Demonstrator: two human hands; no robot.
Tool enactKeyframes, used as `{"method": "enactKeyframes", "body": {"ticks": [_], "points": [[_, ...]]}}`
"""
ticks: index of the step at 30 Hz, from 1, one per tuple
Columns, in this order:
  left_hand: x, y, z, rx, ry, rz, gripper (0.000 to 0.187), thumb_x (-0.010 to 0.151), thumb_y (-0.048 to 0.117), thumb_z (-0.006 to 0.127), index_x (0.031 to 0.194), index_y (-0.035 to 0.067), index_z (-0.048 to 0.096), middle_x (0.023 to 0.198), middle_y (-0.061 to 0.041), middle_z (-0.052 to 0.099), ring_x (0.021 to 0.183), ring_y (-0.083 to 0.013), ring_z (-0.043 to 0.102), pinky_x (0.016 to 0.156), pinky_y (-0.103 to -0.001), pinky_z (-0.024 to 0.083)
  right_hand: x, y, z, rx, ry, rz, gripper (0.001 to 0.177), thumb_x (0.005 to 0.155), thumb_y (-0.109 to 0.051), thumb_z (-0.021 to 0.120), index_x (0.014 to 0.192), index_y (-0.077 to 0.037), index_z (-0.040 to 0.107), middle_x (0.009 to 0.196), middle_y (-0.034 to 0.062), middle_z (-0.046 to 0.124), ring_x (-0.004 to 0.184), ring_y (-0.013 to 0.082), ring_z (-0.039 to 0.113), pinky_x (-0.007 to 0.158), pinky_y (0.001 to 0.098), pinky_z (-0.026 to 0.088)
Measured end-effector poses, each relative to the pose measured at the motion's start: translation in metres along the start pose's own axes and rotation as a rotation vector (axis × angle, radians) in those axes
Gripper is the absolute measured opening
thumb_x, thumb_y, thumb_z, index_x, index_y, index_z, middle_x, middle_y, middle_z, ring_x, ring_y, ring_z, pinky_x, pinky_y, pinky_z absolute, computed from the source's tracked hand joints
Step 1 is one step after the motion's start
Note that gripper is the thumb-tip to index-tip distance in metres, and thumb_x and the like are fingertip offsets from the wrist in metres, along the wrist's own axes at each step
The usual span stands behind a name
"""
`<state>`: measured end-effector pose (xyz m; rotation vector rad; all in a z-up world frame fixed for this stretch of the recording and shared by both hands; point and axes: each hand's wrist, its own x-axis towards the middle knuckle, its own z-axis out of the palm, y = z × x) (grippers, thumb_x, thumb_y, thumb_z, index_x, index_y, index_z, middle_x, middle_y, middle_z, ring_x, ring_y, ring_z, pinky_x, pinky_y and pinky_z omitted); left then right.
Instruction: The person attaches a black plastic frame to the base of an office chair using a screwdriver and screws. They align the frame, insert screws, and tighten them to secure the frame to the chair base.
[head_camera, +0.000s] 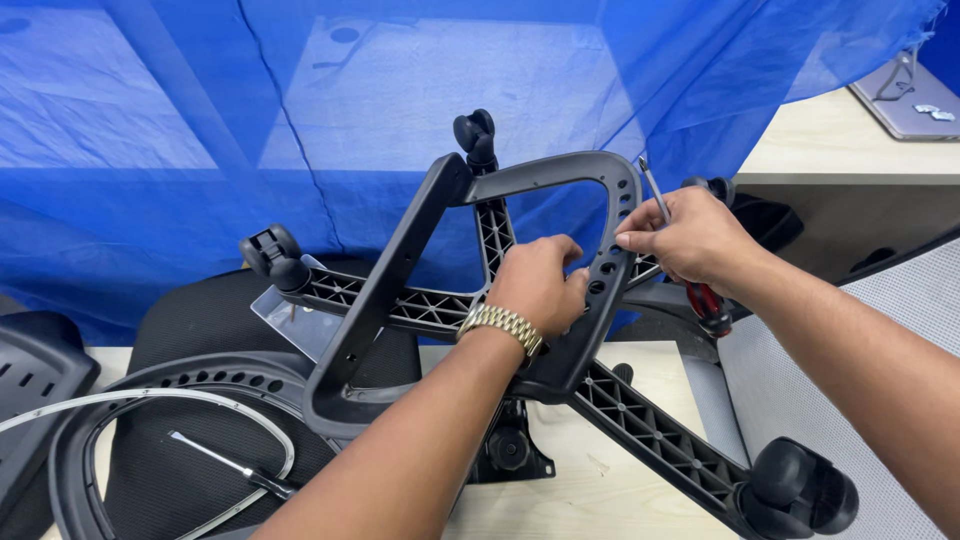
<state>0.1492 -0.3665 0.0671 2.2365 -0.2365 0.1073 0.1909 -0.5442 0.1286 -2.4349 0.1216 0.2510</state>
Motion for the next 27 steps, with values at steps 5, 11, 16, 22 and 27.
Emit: {"method": "enactKeyframes", "body": {"ticks": [5, 11, 16, 22, 27], "points": [[0.056, -0.014, 0.039, -0.088, -0.255, -0.28, 0.046, 0.082, 0.032, 0.08, 0.119, 0.005, 0.073, 0.113, -0.017, 0.074, 0.105, -0.0276, 0.072, 0.097, -0.036, 0.054, 0.014, 0.009, 0.0, -0.002, -0.019, -0.033, 0.015, 0.087, -0.016, 0.078, 0.091, -0.003, 0.079, 0.064, 0.0033, 0.063, 0.047, 0.0103, 0.05, 0.043, 0.0288, 0.04], [0.074, -0.04, 0.067, -0.532, -0.279, -0.51, 0.031, 0.08, 0.016, 0.081, 0.11, 0.007, 0.078, 0.102, -0.011, 0.079, 0.089, -0.0175, 0.074, 0.083, -0.032, 0.057, 0.022, 0.015, 0.003, -0.142, 0.009, -0.057, 0.013, 0.086, -0.021, 0.08, 0.091, -0.01, 0.083, 0.065, 0.0019, 0.063, 0.056, 0.0115, 0.054, 0.053, 0.0322, 0.044], [0.079, -0.042, 0.079, -0.688, -0.222, -0.564, 0.023, 0.08, 0.004, 0.08, 0.103, 0.004, 0.079, 0.095, -0.008, 0.079, 0.082, -0.0146, 0.072, 0.076, -0.03, 0.057, 0.019, 0.01, 0.006, -0.255, 0.027, -0.127, 0.015, 0.083, -0.022, 0.08, 0.095, -0.013, 0.084, 0.069, 0.0079, 0.072, 0.066, 0.0158, 0.066, 0.065, 0.0347, 0.051], [0.079, -0.035, 0.072, -0.533, -0.267, -0.569, 0.02, 0.083, 0.01, 0.079, 0.103, 0.009, 0.081, 0.095, -0.004, 0.079, 0.082, -0.0124, 0.07, 0.075, -0.03, 0.056, 0.015, -0.005, 0.016, -0.45, 0.005, -0.145, 0.015, 0.085, -0.024, 0.079, 0.095, -0.014, 0.084, 0.075, 0.0131, 0.076, 0.072, 0.0233, 0.073, 0.074, 0.0402, 0.056], [0.077, -0.033, 0.073, -0.608, -0.226, -0.617, 0.022, 0.081, 0.01, 0.08, 0.103, 0.008, 0.081, 0.096, -0.006, 0.08, 0.086, -0.0133, 0.072, 0.08, -0.029, 0.057, 0.021, -0.02, 0.018, -0.63, -0.032, -0.196, 0.018, 0.08, -0.025, 0.083, 0.095, -0.016, 0.084, 0.081, 0.0128, 0.077, 0.079, 0.0244, 0.074, 0.081, 0.0403, 0.057]]}}
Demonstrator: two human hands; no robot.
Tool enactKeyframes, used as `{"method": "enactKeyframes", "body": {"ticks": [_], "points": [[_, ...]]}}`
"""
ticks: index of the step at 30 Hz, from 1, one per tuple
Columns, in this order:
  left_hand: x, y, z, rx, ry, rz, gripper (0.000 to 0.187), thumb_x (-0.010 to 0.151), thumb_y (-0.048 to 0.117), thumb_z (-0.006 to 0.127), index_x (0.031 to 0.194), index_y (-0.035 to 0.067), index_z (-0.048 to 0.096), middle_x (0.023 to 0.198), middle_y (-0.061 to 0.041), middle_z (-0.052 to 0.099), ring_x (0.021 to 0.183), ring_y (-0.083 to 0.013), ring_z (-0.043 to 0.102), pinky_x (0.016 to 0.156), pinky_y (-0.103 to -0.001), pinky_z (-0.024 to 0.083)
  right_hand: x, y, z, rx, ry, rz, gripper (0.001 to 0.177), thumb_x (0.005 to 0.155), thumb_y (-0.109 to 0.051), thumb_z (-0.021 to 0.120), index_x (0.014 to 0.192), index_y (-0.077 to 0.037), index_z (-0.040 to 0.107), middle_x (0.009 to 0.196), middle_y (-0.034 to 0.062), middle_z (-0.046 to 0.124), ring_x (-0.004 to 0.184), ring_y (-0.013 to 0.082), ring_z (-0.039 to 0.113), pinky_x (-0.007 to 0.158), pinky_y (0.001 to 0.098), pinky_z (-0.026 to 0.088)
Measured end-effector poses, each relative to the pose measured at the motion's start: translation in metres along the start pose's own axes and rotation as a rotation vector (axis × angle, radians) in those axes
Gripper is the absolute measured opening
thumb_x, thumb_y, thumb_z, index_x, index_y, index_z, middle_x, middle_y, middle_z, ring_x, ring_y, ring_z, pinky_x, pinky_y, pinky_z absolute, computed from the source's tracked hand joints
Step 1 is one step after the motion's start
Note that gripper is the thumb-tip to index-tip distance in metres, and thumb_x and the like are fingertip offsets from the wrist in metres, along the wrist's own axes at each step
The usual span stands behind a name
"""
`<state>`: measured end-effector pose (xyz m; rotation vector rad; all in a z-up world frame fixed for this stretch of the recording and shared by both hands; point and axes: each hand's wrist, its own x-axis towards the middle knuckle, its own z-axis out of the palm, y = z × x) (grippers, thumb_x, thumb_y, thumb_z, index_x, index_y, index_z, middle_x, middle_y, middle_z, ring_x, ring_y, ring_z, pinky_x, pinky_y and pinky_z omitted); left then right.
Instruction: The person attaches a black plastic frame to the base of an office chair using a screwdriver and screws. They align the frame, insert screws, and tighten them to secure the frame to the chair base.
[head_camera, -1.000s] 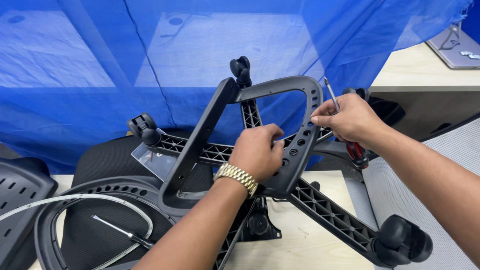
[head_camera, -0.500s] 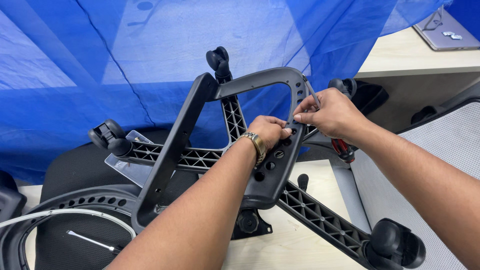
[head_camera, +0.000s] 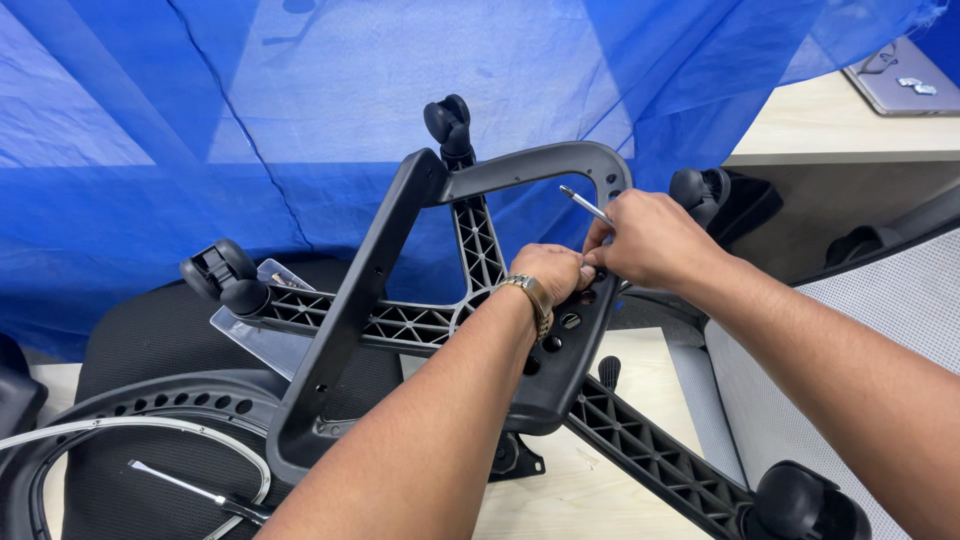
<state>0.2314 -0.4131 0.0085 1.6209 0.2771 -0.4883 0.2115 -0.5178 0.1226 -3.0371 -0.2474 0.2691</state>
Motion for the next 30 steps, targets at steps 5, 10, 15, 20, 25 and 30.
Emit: {"method": "enactKeyframes", "body": {"ticks": [5, 10, 15, 20, 25, 30], "points": [[0.004, -0.005, 0.001, -0.018, -0.004, -0.006, 0.024, 0.079, 0.011, 0.081, 0.103, 0.006, 0.08, 0.098, -0.008, 0.08, 0.089, -0.0147, 0.074, 0.084, -0.028, 0.057, 0.013, -0.008, -0.004, -0.063, -0.101, 0.086, 0.017, 0.079, -0.027, 0.085, 0.089, -0.013, 0.083, 0.086, 0.0113, 0.078, 0.084, 0.0244, 0.075, 0.082, 0.04, 0.058], [0.004, -0.006, 0.001, 0.038, -0.009, 0.036, 0.027, 0.081, 0.014, 0.081, 0.106, 0.007, 0.08, 0.102, -0.008, 0.08, 0.093, -0.015, 0.074, 0.088, -0.029, 0.055, 0.03, -0.007, -0.006, -0.069, -0.176, 0.116, 0.018, 0.075, -0.021, 0.088, 0.086, -0.008, 0.082, 0.084, 0.0129, 0.078, 0.082, 0.0254, 0.074, 0.078, 0.0388, 0.058], [-0.003, -0.003, -0.001, 0.106, -0.015, 0.009, 0.033, 0.082, 0.017, 0.079, 0.114, 0.011, 0.079, 0.108, -0.008, 0.079, 0.097, -0.016, 0.074, 0.09, -0.032, 0.055, 0.046, -0.003, -0.007, 0.012, -0.292, 0.178, 0.018, 0.077, -0.019, 0.087, 0.087, -0.005, 0.081, 0.075, 0.0146, 0.075, 0.066, 0.0249, 0.071, 0.061, 0.039, 0.059], [-0.008, 0.0, -0.002, 0.113, -0.005, 0.01, 0.037, 0.083, 0.018, 0.08, 0.119, 0.011, 0.075, 0.113, -0.009, 0.078, 0.101, -0.0163, 0.073, 0.091, -0.031, 0.055, 0.05, -0.006, -0.006, -0.015, -0.314, 0.162, 0.018, 0.079, -0.02, 0.086, 0.087, -0.004, 0.081, 0.072, 0.0132, 0.073, 0.061, 0.0226, 0.068, 0.057, 0.0378, 0.057], [-0.008, 0.0, -0.001, 0.097, 0.005, 0.007, 0.032, 0.082, 0.017, 0.08, 0.113, 0.01, 0.077, 0.108, -0.008, 0.078, 0.098, -0.0161, 0.074, 0.09, -0.031, 0.056, 0.047, -0.004, -0.007, -0.035, -0.295, 0.127, 0.012, 0.079, -0.016, 0.083, 0.088, -0.007, 0.083, 0.076, 0.0131, 0.077, 0.065, 0.0217, 0.071, 0.061, 0.0368, 0.057], [-0.005, -0.005, 0.0, 0.061, 0.004, 0.018, 0.028, 0.081, 0.015, 0.079, 0.108, 0.008, 0.078, 0.103, -0.008, 0.079, 0.095, -0.0151, 0.074, 0.088, -0.03, 0.055, 0.039, -0.001, -0.008, -0.005, -0.246, 0.096, 0.014, 0.075, -0.016, 0.085, 0.088, -0.009, 0.085, 0.08, 0.0101, 0.079, 0.071, 0.0199, 0.074, 0.068, 0.0362, 0.059]]}}
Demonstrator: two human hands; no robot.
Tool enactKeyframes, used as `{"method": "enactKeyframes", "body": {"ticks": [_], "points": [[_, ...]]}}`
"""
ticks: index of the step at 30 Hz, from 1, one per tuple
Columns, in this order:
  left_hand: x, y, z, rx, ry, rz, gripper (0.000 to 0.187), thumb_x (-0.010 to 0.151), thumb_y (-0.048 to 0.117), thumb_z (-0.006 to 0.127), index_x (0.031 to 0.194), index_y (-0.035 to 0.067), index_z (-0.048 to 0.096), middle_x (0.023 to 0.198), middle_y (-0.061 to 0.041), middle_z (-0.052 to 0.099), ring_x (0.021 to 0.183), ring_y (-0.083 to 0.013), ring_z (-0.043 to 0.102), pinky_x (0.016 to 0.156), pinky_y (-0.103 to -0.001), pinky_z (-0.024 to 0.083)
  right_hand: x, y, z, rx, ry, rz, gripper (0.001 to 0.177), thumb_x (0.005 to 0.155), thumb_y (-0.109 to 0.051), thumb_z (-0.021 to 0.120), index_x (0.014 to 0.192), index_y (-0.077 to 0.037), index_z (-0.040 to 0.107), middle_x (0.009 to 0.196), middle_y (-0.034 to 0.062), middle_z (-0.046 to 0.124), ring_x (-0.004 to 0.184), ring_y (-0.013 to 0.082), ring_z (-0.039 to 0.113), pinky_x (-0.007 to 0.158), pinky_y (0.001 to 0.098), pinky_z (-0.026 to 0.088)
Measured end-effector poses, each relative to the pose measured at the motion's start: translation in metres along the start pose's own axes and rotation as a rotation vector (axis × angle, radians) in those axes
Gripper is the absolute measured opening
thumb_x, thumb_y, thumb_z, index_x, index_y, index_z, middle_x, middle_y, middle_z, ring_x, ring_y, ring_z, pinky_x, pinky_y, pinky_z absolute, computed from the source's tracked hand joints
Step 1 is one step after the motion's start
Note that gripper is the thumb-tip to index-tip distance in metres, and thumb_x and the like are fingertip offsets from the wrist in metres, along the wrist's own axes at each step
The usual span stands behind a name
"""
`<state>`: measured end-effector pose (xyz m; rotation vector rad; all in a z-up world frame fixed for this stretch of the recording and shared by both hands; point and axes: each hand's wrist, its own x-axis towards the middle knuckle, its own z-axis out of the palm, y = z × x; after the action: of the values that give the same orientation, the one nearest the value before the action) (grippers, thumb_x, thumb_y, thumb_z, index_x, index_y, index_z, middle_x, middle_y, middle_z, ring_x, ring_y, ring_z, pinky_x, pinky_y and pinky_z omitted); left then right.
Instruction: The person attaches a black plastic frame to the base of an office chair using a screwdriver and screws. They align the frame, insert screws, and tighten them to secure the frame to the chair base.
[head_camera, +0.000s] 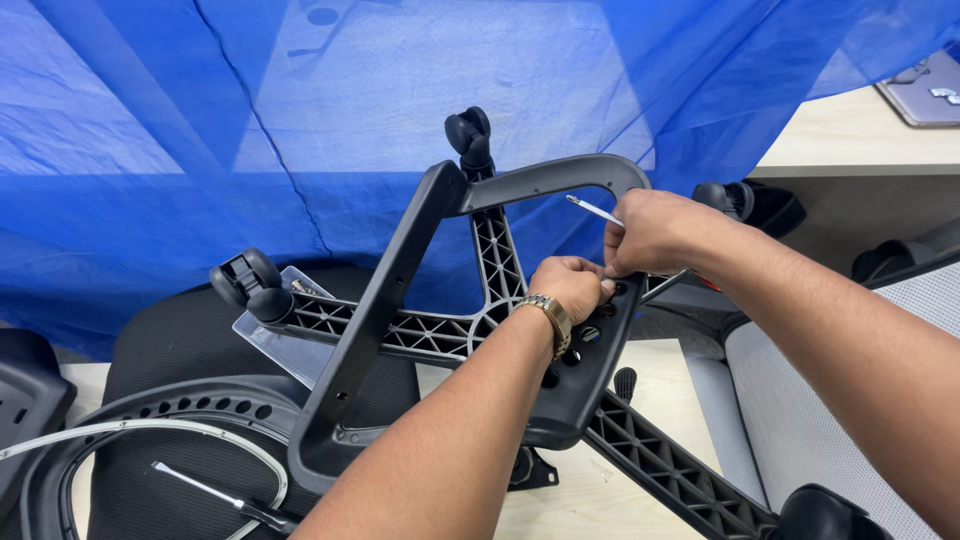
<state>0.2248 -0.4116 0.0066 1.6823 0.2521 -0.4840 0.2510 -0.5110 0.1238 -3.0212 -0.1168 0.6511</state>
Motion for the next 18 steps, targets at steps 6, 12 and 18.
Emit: {"method": "enactKeyframes", "body": {"ticks": [6, 12, 18], "points": [[0.009, -0.007, 0.002, -0.003, 0.007, 0.047, 0.03, 0.081, 0.015, 0.08, 0.11, 0.007, 0.077, 0.1, -0.009, 0.079, 0.091, -0.0151, 0.073, 0.085, -0.031, 0.056, 0.005, -0.007, 0.0, -0.051, -0.044, 0.037, 0.018, 0.076, -0.021, 0.088, 0.088, -0.01, 0.081, 0.077, 0.0112, 0.075, 0.069, 0.022, 0.072, 0.064, 0.0365, 0.057], [0.014, -0.009, 0.005, -0.051, -0.01, 0.002, 0.028, 0.081, 0.015, 0.079, 0.108, 0.005, 0.079, 0.098, -0.01, 0.08, 0.09, -0.0167, 0.073, 0.083, -0.032, 0.056, 0.015, -0.016, -0.001, -0.097, -0.132, 0.138, 0.021, 0.08, -0.023, 0.088, 0.083, -0.007, 0.075, 0.069, 0.0091, 0.069, 0.059, 0.0196, 0.064, 0.053, 0.0345, 0.051], [0.009, -0.008, 0.006, -0.042, 0.016, 0.034, 0.027, 0.08, 0.014, 0.082, 0.106, 0.007, 0.078, 0.097, -0.006, 0.078, 0.089, -0.0126, 0.072, 0.084, -0.028, 0.055, 0.017, -0.008, -0.006, -0.034, -0.182, 0.096, 0.013, 0.081, -0.018, 0.085, 0.081, -0.006, 0.079, 0.065, 0.0095, 0.07, 0.053, 0.0191, 0.061, 0.048, 0.0343, 0.048]]}}
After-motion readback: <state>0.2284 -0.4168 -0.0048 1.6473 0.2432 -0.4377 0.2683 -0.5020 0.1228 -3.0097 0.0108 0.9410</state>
